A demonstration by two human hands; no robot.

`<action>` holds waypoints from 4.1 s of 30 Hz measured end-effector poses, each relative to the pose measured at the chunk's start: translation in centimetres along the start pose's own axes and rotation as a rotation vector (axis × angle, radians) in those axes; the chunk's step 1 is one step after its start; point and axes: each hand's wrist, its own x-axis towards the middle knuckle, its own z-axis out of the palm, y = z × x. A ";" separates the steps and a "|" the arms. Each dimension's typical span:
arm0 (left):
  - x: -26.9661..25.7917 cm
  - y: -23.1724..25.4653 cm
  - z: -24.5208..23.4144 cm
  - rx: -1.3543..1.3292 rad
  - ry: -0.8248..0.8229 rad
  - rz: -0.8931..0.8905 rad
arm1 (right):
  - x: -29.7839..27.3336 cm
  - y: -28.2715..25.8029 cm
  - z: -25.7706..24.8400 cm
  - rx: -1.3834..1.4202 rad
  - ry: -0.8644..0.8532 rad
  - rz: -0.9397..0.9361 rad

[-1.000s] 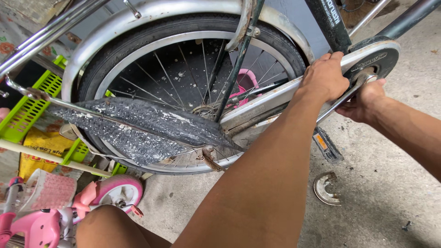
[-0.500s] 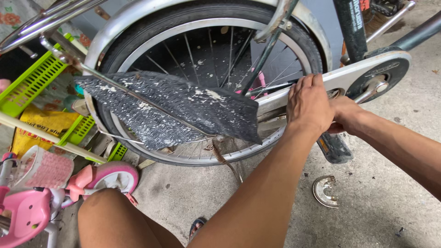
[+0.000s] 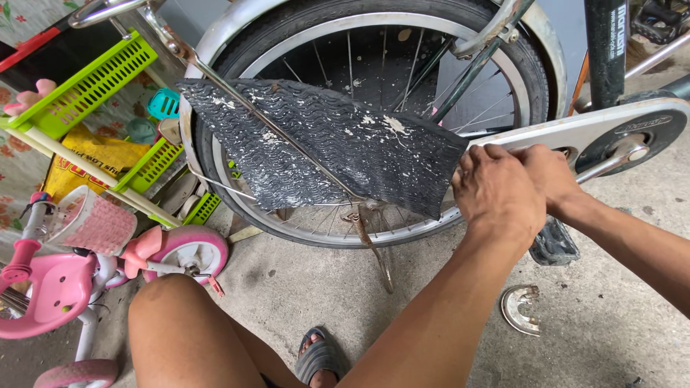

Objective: The person uses a red-handled screwdriver to tighten a screw on the bicycle's rear mudguard. They then adjust the bicycle seat and continue tightening the mudguard screw.

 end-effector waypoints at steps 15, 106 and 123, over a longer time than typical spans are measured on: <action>-3.5 -3.1 -2.2 -0.123 -0.294 -0.356 | -1.5 -4.4 -4.6 -0.155 -0.301 0.197; 10.6 0.0 6.3 0.298 0.061 0.045 | 2.7 2.7 -13.2 -0.778 -0.070 -0.019; 10.1 0.4 5.7 0.147 0.068 0.037 | 3.3 4.9 -12.8 -0.749 0.081 -0.290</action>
